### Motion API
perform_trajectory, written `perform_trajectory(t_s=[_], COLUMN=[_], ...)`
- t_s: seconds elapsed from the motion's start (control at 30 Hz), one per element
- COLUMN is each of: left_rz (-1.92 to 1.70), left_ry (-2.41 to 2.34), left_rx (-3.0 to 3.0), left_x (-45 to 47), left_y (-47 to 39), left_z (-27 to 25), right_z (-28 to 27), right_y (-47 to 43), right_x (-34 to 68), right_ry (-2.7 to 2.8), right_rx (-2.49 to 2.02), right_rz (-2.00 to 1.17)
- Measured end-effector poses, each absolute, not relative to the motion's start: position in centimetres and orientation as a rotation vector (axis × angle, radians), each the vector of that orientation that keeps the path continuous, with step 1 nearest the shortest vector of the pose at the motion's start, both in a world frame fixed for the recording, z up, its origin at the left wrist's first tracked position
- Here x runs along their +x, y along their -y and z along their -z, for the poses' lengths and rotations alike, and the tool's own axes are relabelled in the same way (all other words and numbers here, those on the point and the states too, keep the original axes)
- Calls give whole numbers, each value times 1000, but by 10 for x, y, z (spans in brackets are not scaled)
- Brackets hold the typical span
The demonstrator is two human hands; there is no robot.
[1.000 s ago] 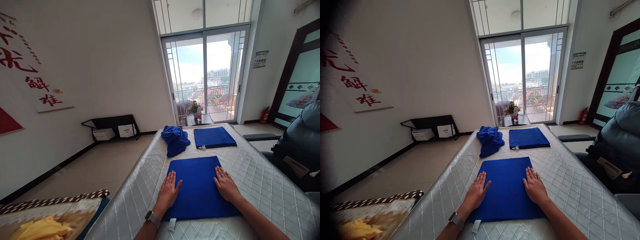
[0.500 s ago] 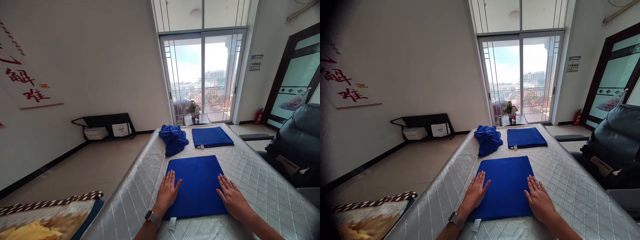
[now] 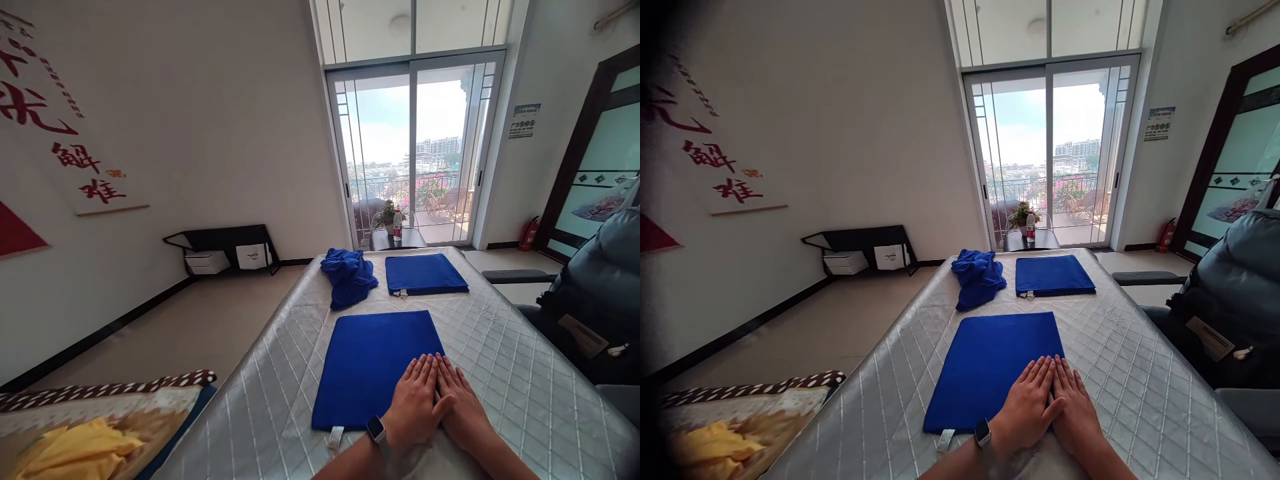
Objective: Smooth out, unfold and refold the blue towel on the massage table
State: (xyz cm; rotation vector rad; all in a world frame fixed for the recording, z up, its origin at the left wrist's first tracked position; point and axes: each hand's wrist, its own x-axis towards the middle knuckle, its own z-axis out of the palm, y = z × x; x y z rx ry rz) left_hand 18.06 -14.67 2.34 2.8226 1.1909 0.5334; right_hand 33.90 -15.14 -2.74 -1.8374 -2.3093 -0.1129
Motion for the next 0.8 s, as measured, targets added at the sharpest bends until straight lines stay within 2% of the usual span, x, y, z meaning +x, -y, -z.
perform_trajectory(t_s=[0.13, 0.47, 0.8], left_rz=[-430, -234, -322], left_ry=[-1301, -1888, -1944], left_rx=[2742, 2436, 2416], left_x=[159, 10, 0], left_y=[144, 176, 181], left_z=[-18, 6, 15], right_z=[26, 29, 19], right_y=[152, 149, 152], right_x=[338, 337, 339], right_ry=[2280, 2236, 2294], right_rx=[-1844, -1820, -1842], right_rz=[113, 97, 109])
